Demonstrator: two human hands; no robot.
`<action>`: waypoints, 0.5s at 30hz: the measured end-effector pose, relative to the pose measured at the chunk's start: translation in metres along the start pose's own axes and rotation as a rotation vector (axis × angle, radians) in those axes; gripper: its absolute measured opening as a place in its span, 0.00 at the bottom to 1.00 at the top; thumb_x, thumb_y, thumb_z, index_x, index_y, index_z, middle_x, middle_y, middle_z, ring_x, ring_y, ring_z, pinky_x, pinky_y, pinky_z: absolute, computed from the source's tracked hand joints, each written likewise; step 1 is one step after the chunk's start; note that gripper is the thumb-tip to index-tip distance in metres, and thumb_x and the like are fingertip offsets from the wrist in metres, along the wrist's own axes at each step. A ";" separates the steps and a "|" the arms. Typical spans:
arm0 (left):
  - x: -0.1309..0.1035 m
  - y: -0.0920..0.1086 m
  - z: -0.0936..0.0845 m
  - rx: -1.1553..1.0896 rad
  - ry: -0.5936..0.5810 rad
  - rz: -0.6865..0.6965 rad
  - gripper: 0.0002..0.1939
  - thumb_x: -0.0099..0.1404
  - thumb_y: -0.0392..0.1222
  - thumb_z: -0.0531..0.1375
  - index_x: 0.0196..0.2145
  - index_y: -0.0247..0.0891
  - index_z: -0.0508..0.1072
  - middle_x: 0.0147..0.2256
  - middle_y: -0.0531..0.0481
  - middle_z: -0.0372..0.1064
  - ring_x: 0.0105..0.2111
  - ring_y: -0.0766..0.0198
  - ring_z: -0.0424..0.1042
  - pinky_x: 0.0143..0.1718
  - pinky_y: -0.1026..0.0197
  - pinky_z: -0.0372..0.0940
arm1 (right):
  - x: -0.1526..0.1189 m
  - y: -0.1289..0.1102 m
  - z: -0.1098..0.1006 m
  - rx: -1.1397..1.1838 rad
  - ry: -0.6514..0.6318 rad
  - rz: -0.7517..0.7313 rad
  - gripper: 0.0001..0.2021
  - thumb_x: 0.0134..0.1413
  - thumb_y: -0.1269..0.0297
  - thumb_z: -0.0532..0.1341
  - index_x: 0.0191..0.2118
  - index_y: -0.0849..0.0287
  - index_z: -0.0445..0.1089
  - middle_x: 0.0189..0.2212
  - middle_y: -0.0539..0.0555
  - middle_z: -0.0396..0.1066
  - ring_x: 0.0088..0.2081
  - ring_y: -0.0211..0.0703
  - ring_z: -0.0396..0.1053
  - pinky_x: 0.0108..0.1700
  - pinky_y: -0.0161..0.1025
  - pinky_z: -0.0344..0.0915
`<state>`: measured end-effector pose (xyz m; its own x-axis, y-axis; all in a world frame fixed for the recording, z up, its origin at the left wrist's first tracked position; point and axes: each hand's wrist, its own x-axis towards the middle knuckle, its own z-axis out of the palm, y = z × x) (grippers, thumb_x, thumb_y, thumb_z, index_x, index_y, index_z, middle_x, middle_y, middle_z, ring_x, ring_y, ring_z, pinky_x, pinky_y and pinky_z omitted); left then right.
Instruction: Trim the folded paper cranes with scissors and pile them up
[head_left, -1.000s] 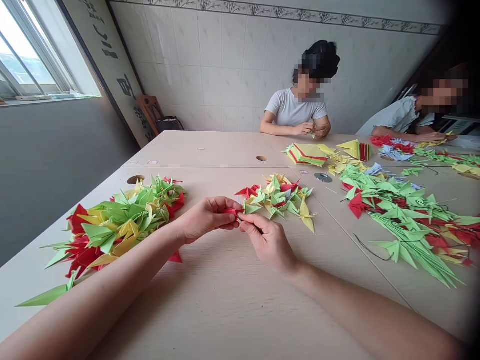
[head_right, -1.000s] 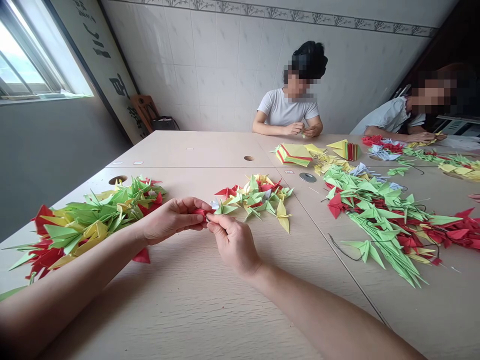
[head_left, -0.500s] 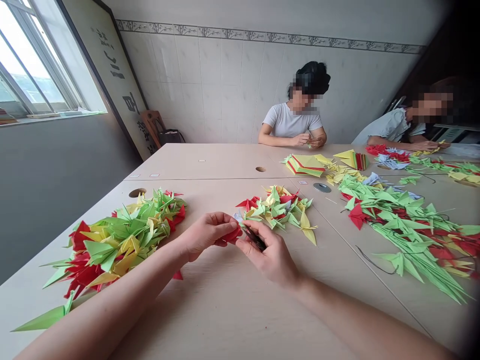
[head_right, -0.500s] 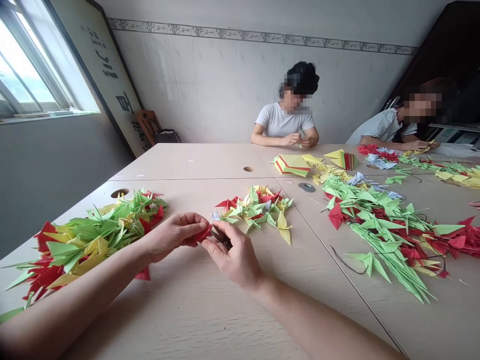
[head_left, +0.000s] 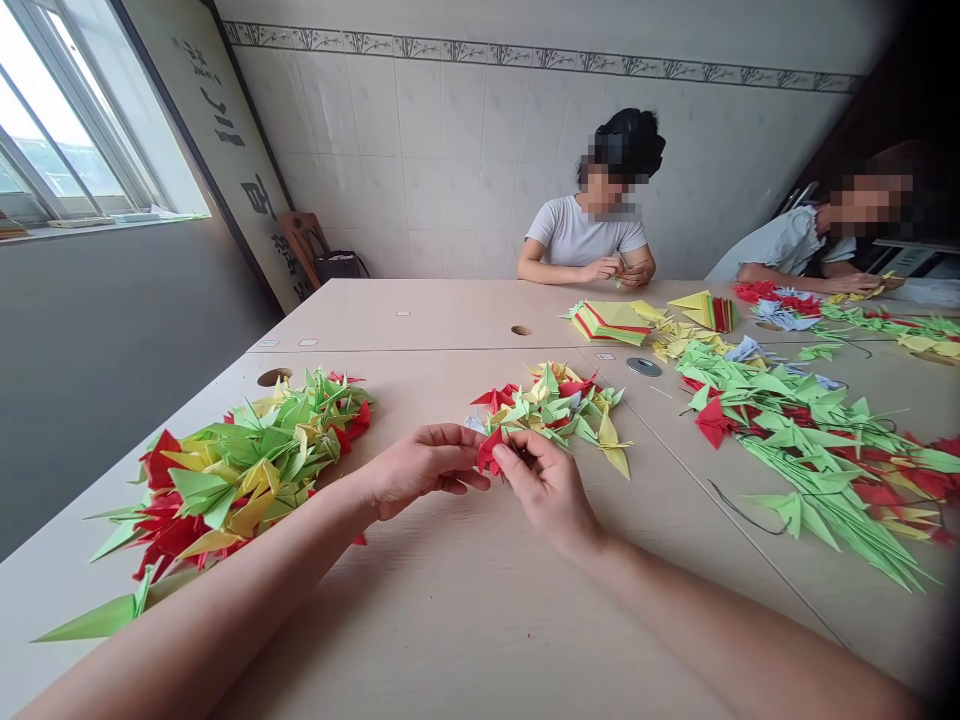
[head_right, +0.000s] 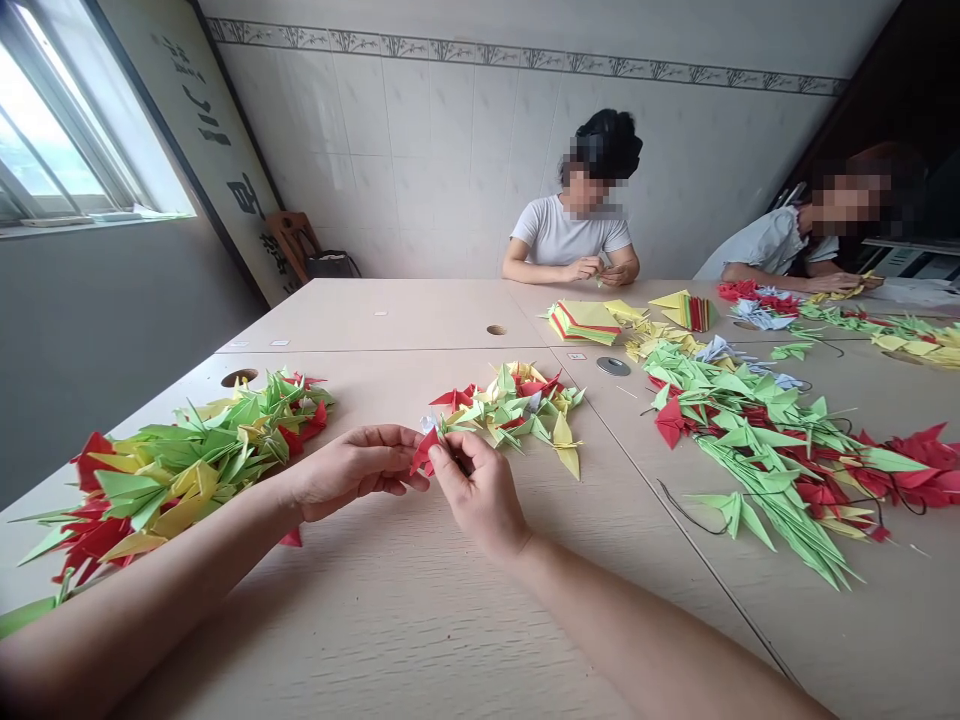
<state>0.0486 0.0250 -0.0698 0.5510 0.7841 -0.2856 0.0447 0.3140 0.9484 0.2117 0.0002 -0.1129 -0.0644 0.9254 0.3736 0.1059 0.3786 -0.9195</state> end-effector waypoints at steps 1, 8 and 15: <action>0.000 0.001 0.001 0.053 0.010 0.008 0.08 0.54 0.40 0.61 0.34 0.37 0.72 0.32 0.50 0.70 0.34 0.65 0.70 0.36 0.63 0.60 | 0.001 0.001 0.000 0.037 0.002 0.039 0.09 0.54 0.61 0.56 0.27 0.58 0.63 0.20 0.47 0.61 0.22 0.34 0.58 0.23 0.32 0.58; 0.002 -0.002 0.000 0.450 0.122 0.245 0.14 0.56 0.44 0.59 0.40 0.37 0.68 0.37 0.47 0.68 0.36 0.64 0.66 0.36 0.61 0.61 | 0.003 0.006 0.000 0.226 0.035 0.227 0.11 0.51 0.59 0.58 0.24 0.59 0.60 0.14 0.43 0.53 0.16 0.29 0.50 0.16 0.29 0.46; 0.004 -0.006 0.003 0.696 0.120 0.507 0.07 0.59 0.40 0.56 0.35 0.37 0.69 0.34 0.48 0.69 0.33 0.66 0.66 0.33 0.64 0.62 | 0.003 0.004 0.002 0.322 -0.020 0.314 0.11 0.48 0.58 0.60 0.24 0.59 0.62 0.18 0.45 0.58 0.15 0.28 0.49 0.14 0.28 0.42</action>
<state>0.0528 0.0246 -0.0757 0.5525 0.8042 0.2191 0.3383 -0.4566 0.8229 0.2099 0.0041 -0.1159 -0.0982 0.9926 0.0709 -0.1902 0.0512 -0.9804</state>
